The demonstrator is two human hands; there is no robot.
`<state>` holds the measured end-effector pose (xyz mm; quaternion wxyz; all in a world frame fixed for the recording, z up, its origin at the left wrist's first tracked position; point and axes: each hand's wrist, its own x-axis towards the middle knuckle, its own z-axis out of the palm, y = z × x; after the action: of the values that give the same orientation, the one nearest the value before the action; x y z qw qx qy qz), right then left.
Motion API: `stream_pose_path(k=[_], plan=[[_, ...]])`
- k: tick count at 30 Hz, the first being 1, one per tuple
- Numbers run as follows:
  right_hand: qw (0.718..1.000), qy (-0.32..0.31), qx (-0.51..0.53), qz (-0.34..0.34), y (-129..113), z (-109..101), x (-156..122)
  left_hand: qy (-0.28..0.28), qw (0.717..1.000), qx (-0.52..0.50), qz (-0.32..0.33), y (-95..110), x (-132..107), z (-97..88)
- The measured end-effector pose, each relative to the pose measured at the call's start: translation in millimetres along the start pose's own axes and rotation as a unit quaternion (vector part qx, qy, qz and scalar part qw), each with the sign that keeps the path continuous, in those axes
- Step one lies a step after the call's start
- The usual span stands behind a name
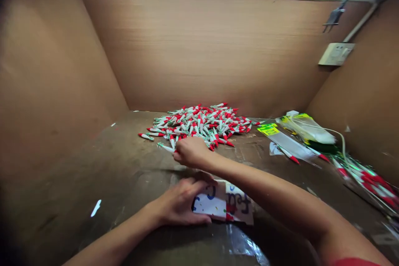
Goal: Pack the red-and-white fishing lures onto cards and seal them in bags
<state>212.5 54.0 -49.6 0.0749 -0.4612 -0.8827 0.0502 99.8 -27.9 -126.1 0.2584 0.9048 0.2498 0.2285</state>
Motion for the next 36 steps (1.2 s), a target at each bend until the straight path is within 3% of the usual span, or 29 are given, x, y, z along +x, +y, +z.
stream_pose_path(k=[4,7,10,13,17,20,24,26,29,30,33,36], plan=[[0.974,0.097,0.206,-0.005,66.7,-45.7,-73.2,0.054,0.997,-0.042,-0.023,0.5,4.8,-6.0],[0.958,0.134,0.242,0.073,122.4,-60.6,-143.3,0.071,0.996,-0.040,-0.042,-0.6,6.7,-5.4],[0.957,0.092,0.247,0.123,156.4,-51.5,-196.1,0.087,0.994,-0.023,-0.066,-2.3,8.1,-3.0],[0.969,0.046,0.220,0.105,154.6,-26.6,-216.6,0.088,0.994,-0.011,-0.065,-1.3,11.0,-1.0],[0.990,0.074,0.109,0.059,115.8,6.7,-200.3,0.074,0.996,-0.001,-0.056,5.8,15.6,2.0],[0.995,0.078,0.061,-0.015,90.6,14.9,-180.8,0.065,0.996,0.000,-0.061,10.8,16.0,3.2],[0.982,0.028,0.138,-0.125,99.4,6.2,-166.2,0.052,0.996,0.005,-0.076,10.5,13.4,0.0],[0.978,0.045,0.189,-0.077,121.4,5.1,-155.2,0.050,0.996,0.001,-0.072,8.6,12.5,-2.4],[0.971,0.137,0.160,0.114,158.4,17.4,-125.8,0.047,0.997,-0.005,-0.061,6.9,12.0,-4.9],[0.967,0.150,0.143,0.147,168.2,24.2,-114.2,0.043,0.997,-0.007,-0.059,6.9,11.7,-5.2],[0.963,0.162,0.121,0.181,183.5,43.3,-83.2,0.026,0.998,-0.013,-0.064,7.7,10.1,-5.3],[0.955,0.183,0.108,0.208,183.2,47.0,-63.2,0.010,0.998,-0.013,-0.069,8.8,8.5,-4.9]])
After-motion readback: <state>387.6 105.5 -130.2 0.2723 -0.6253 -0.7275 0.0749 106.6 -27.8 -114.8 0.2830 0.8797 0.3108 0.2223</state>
